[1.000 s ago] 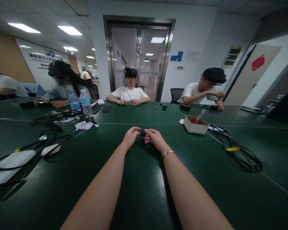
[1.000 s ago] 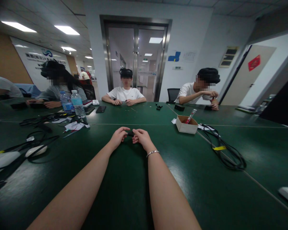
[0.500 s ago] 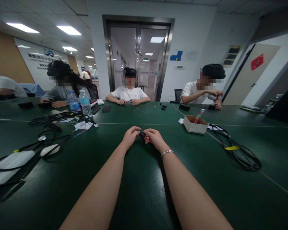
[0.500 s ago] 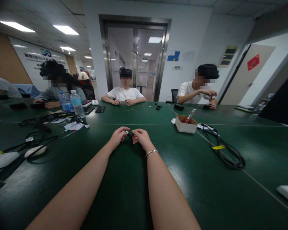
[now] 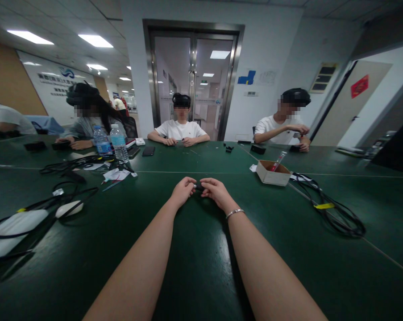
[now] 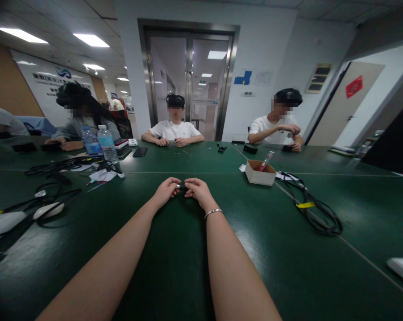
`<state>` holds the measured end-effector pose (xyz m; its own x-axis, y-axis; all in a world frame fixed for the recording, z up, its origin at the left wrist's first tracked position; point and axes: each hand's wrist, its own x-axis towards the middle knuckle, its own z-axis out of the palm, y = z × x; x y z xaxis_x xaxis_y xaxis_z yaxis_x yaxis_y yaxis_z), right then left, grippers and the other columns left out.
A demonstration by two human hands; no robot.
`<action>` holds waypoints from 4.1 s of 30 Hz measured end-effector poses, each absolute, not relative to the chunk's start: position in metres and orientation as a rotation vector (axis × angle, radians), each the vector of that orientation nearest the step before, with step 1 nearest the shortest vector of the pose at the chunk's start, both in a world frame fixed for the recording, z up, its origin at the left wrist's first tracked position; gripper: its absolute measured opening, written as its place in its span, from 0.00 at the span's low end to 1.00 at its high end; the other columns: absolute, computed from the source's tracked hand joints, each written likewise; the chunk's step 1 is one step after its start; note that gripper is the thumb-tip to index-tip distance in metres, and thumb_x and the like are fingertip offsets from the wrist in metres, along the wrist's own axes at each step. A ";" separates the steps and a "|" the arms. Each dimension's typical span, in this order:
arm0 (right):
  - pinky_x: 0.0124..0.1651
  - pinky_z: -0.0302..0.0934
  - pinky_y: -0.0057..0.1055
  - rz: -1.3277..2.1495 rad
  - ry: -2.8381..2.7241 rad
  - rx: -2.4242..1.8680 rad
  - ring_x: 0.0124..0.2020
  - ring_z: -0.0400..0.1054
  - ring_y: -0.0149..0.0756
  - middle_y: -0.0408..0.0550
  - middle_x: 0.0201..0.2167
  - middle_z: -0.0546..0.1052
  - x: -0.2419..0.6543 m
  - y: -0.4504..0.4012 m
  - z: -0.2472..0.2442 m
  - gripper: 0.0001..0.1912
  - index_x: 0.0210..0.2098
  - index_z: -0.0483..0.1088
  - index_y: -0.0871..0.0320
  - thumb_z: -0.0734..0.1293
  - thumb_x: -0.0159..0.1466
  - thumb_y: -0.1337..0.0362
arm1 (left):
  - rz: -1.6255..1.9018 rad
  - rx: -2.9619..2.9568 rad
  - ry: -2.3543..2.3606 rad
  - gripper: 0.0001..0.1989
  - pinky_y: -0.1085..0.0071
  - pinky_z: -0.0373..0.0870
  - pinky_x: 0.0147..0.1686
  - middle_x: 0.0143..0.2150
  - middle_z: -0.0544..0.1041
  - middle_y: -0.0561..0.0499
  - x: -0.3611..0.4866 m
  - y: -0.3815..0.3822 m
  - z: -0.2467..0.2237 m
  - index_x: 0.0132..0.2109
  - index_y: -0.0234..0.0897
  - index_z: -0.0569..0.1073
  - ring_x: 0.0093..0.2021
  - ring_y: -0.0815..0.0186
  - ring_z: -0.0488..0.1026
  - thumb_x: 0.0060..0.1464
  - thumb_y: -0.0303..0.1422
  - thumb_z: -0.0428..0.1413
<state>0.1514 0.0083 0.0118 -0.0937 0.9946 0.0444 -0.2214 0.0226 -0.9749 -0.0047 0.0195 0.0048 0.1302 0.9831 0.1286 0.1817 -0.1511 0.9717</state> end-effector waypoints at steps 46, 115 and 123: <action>0.27 0.73 0.31 1.330 -0.948 -0.987 0.14 0.60 0.23 0.42 0.22 0.71 0.150 0.009 0.014 0.03 0.34 0.69 0.62 0.68 0.62 0.68 | 1.422 2.048 1.200 0.12 0.68 0.67 0.43 0.38 0.76 0.51 0.000 0.000 0.021 0.37 0.41 0.72 0.39 0.64 0.73 0.46 0.21 0.56; 0.25 0.68 0.26 1.457 -1.107 -0.967 0.21 0.71 0.31 0.43 0.24 0.71 0.151 0.003 0.019 0.07 0.40 0.62 0.59 0.63 0.61 0.69 | 1.308 1.615 1.081 0.08 0.70 0.69 0.35 0.29 0.76 0.48 -0.007 0.028 -0.006 0.35 0.34 0.73 0.31 0.66 0.73 0.50 0.35 0.57; 0.24 0.69 0.27 1.389 -1.138 -0.962 0.19 0.68 0.27 0.38 0.26 0.69 0.150 0.004 0.017 0.14 0.42 0.61 0.56 0.65 0.57 0.71 | 1.302 1.617 1.073 0.08 0.70 0.68 0.34 0.28 0.75 0.49 -0.006 0.028 -0.005 0.35 0.33 0.73 0.29 0.66 0.72 0.51 0.34 0.57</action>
<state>0.1505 0.0043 0.0167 -0.1265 0.9914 0.0324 -0.2268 0.0029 -0.9739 -0.0060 0.0279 -0.0052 0.1174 0.9394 0.3222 0.1361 -0.3366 0.9318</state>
